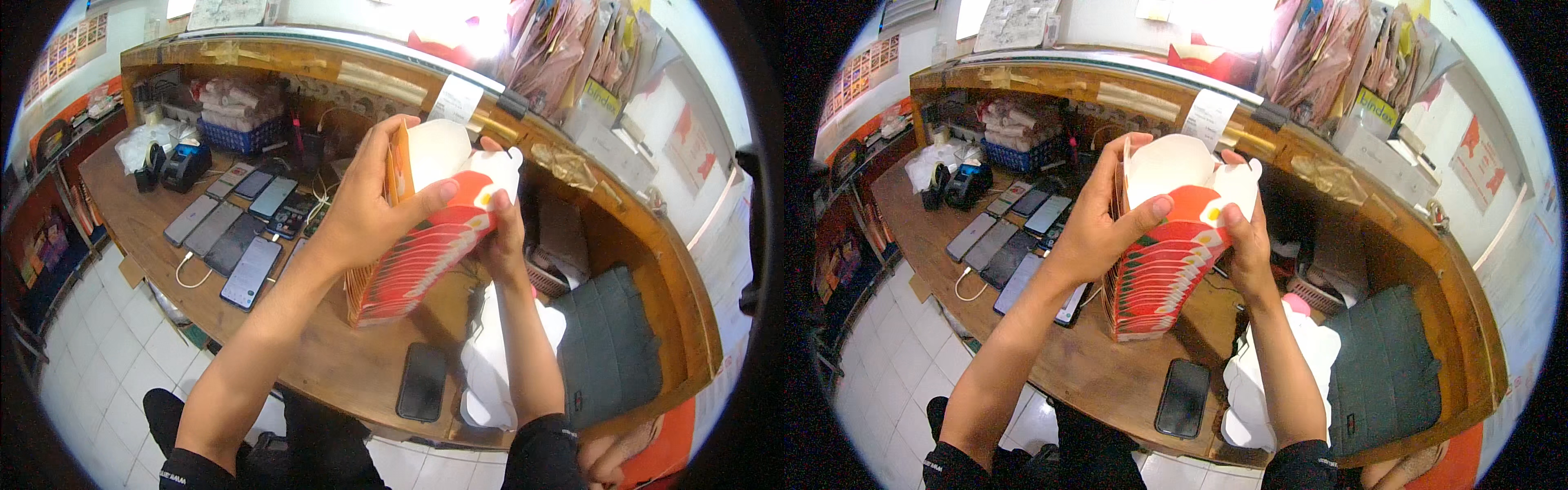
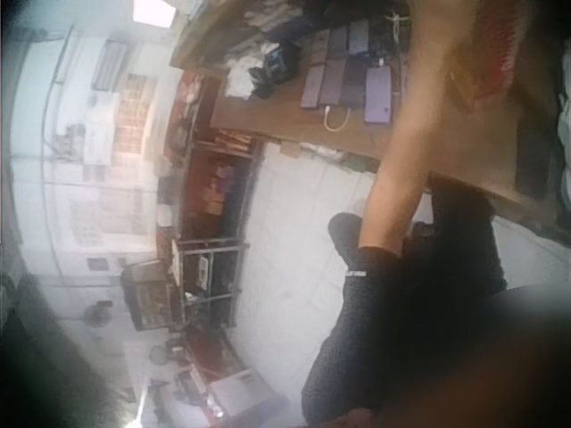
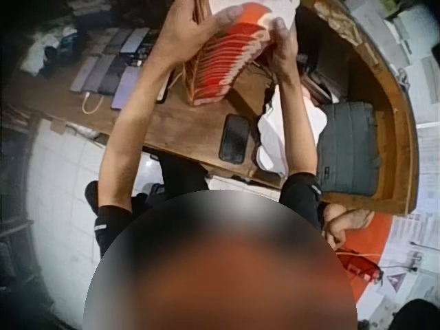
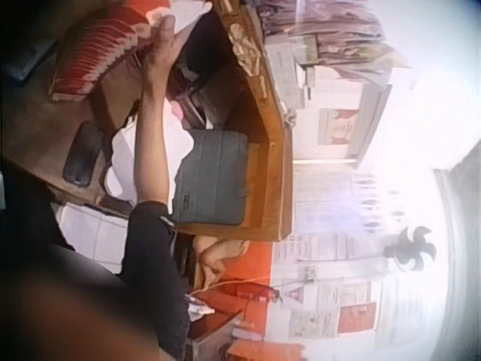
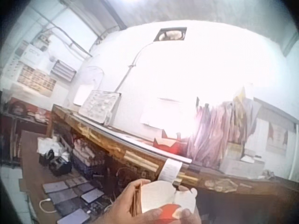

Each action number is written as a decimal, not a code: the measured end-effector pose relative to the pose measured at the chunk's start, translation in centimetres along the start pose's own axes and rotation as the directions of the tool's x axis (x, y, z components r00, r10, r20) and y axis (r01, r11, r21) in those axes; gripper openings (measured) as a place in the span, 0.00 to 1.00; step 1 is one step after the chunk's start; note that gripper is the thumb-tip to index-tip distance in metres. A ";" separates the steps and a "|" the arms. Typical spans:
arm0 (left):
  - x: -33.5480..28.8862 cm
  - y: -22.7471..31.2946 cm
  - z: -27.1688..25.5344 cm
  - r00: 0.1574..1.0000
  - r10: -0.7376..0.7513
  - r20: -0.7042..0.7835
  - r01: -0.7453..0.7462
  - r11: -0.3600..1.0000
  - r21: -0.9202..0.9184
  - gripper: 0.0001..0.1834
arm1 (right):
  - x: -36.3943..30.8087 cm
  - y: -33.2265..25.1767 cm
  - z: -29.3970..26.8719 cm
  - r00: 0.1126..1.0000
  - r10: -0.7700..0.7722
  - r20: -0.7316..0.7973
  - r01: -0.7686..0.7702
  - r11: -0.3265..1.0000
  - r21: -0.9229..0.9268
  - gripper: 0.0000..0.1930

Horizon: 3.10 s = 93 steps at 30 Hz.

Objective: The person folds flat, colorful paperboard sheets into small rectangular boxes and stacks them on the counter. They repeatedly pick up a sheet, fold the sides and ends to form a box, and place it on a growing stack.

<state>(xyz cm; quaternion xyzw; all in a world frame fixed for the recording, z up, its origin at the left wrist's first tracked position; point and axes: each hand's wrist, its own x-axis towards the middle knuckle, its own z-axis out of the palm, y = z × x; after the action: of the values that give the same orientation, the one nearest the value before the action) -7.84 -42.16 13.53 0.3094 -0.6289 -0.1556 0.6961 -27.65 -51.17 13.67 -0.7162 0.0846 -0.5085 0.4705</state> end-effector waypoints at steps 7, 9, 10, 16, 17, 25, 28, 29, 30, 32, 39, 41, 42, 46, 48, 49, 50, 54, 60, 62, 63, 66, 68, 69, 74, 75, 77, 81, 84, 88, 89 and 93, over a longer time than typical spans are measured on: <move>-1.1 -1.2 -0.3 0.985 0.157 -0.068 -0.138 0.963 0.231 0.51 | -0.3 0.9 0.8 0.994 -0.098 0.039 0.100 0.994 -0.042 0.57; -1.4 -1.4 0.0 0.996 0.079 -0.047 -0.077 0.997 0.030 0.52 | -0.2 0.7 1.4 0.999 -0.025 0.044 0.018 0.987 0.161 0.58; -1.5 -1.5 0.2 0.999 0.025 -0.035 -0.028 0.997 -0.075 0.53 | -0.1 0.6 1.6 0.999 0.023 0.034 -0.031 0.966 0.255 0.58; -2.0 -2.2 0.8 0.997 0.054 -0.055 -0.060 0.990 -0.128 0.54 | -0.8 1.5 3.1 0.998 -0.028 -0.059 0.031 0.999 0.045 0.54; -2.0 -2.3 0.8 0.998 0.055 -0.038 -0.059 0.990 -0.126 0.54 | -0.9 2.0 3.0 0.997 -0.044 -0.058 0.047 0.997 0.060 0.54; -4.9 -2.8 -2.8 1.000 -0.021 0.013 0.019 0.986 0.164 0.83 | -8.5 -2.0 -5.0 0.996 0.061 0.060 -0.030 0.906 -0.422 0.52; -10.6 -2.7 -4.8 0.981 -0.181 0.075 0.139 0.913 0.383 0.87 | -18.0 -6.4 -7.9 0.753 0.651 0.097 -0.174 0.339 -0.924 0.61; -12.3 -3.1 -4.9 0.957 -0.284 0.062 0.240 0.892 0.383 0.87 | -21.0 -7.0 -8.1 0.641 0.762 0.090 -0.124 0.219 -0.968 0.63; -13.6 -3.8 -4.7 0.957 -0.277 0.089 0.231 0.910 0.344 0.85 | -23.8 -7.2 -8.1 0.647 0.757 0.094 -0.124 0.226 -0.966 0.60; -15.4 -5.6 -4.0 0.923 -0.358 0.139 0.319 0.916 0.242 0.81 | -27.4 -7.0 -8.3 0.636 0.771 0.008 -0.224 0.195 -0.955 0.54; -14.1 -9.7 -4.6 0.792 -0.571 0.217 0.579 0.815 0.028 0.58 | -29.0 -7.8 -8.2 0.682 0.727 -0.082 -0.341 0.216 -0.915 0.41; -14.2 -9.4 -4.7 0.825 -0.524 0.211 0.521 0.851 0.073 0.57 | -29.0 -8.4 -7.8 0.720 0.694 0.005 -0.210 0.225 -0.951 0.41; -14.5 -9.1 -4.6 0.847 -0.493 0.198 0.476 0.870 0.129 0.56 | -29.1 -8.6 -7.7 0.723 0.690 0.039 -0.161 0.223 -0.961 0.41; -16.8 -7.3 -4.5 0.865 -0.488 0.117 0.465 0.867 0.176 0.55 | -30.2 -9.0 -7.2 0.706 0.707 0.039 -0.173 0.226 -0.959 0.41; -18.1 -5.9 -5.0 0.862 -0.501 0.080 0.488 0.861 0.141 0.55 | -30.7 -9.0 -7.0 0.743 0.663 0.095 -0.102 0.252 -0.962 0.39; -18.7 -5.0 -5.4 0.863 -0.501 0.065 0.489 0.861 0.141 0.54 | -30.9 -9.0 -6.8 0.731 0.680 0.065 -0.131 0.234 -0.963 0.39; -19.2 -4.2 -5.8 0.870 -0.491 0.041 0.481 0.865 0.140 0.54 | -31.1 -9.1 -6.6 0.727 0.685 0.055 -0.138 0.224 -0.965 0.39; -21.0 -1.0 -6.8 0.868 -0.497 0.022 0.489 0.860 0.145 0.51 | -31.5 -9.8 -5.9 0.759 0.647 0.073 -0.098 0.225 -0.969 0.34; -23.3 3.8 -7.5 0.875 -0.481 0.053 0.478 0.876 0.057 0.44 | -31.7 -11.6 -5.5 0.757 0.653 -0.040 -0.335 0.334 -0.881 0.18; -23.8 5.2 -7.8 0.874 -0.479 0.079 0.475 0.878 0.066 0.43 | -31.7 -11.9 -5.6 0.763 0.623 -0.173 -0.449 0.319 -0.835 0.11; -24.0 5.8 -7.9 0.873 -0.479 0.087 0.475 0.878 0.062 0.42 | -31.6 -11.8 -5.8 0.846 0.488 -0.214 -0.378 0.265 -0.887 0.09; -24.7 7.0 -7.7 0.869 -0.490 0.069 0.484 0.871 0.088 0.36 | -30.7 -11.1 -6.9 0.980 0.066 -0.187 -0.195 0.144 -0.970 0.06; -25.4 7.6 -7.2 0.865 -0.495 0.078 0.482 0.865 0.141 0.33 | -29.9 -10.8 -7.7 0.975 -0.136 -0.173 -0.161 0.096 -0.982 0.06; -25.8 7.8 -6.9 0.865 -0.495 0.083 0.475 0.860 0.187 0.32 | -29.6 -11.0 -7.9 0.951 -0.231 -0.206 -0.185 0.108 -0.977 0.07; -27.5 9.5 -4.1 0.854 -0.448 0.264 0.388 0.887 0.250 0.31 | -28.3 -17.1 -5.7 0.698 -0.579 -0.422 -0.294 0.306 -0.906 0.09; -27.3 10.2 -3.6 0.878 -0.421 0.227 0.365 0.897 0.251 0.31 | -28.0 -19.2 -4.5 0.605 -0.577 -0.549 -0.305 0.469 -0.829 0.09; -26.6 12.1 -2.9 0.902 -0.390 0.185 0.341 0.907 0.246 0.33 | -27.5 -23.5 -1.5 0.733 -0.460 -0.501 -0.172 0.587 -0.791 0.09; -25.9 17.8 -3.1 0.964 -0.256 0.069 0.213 0.903 0.373 0.37 | -27.1 -24.4 6.4 0.905 -0.098 -0.413 -0.292 0.563 -0.773 0.10; -25.8 20.1 -4.4 0.815 -0.346 0.465 0.229 0.929 0.289 0.30 | -24.4 -19.1 9.4 0.947 0.188 -0.261 -0.307 0.772 -0.557 0.15; -26.4 21.9 -6.4 0.749 -0.576 0.328 0.497 0.815 0.298 0.15 | -21.9 -11.6 12.4 0.895 0.366 -0.254 -0.405 0.906 -0.120 0.14; -26.7 22.2 -6.7 0.745 -0.591 0.310 0.497 0.801 0.333 0.15 | -21.8 -10.1 13.2 0.888 0.389 -0.243 -0.425 0.898 -0.114 0.14; -27.3 23.7 -8.2 0.722 -0.630 0.286 0.537 0.770 0.344 0.18 | -21.4 -6.2 15.4 0.877 0.428 -0.221 -0.444 0.895 -0.030 0.10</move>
<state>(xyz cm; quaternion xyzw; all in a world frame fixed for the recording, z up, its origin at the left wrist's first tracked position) -8.34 -5.66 7.00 0.5367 -0.6358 -0.3496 0.4307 -27.40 -25.95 3.87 -0.6395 0.3128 -0.4579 0.5325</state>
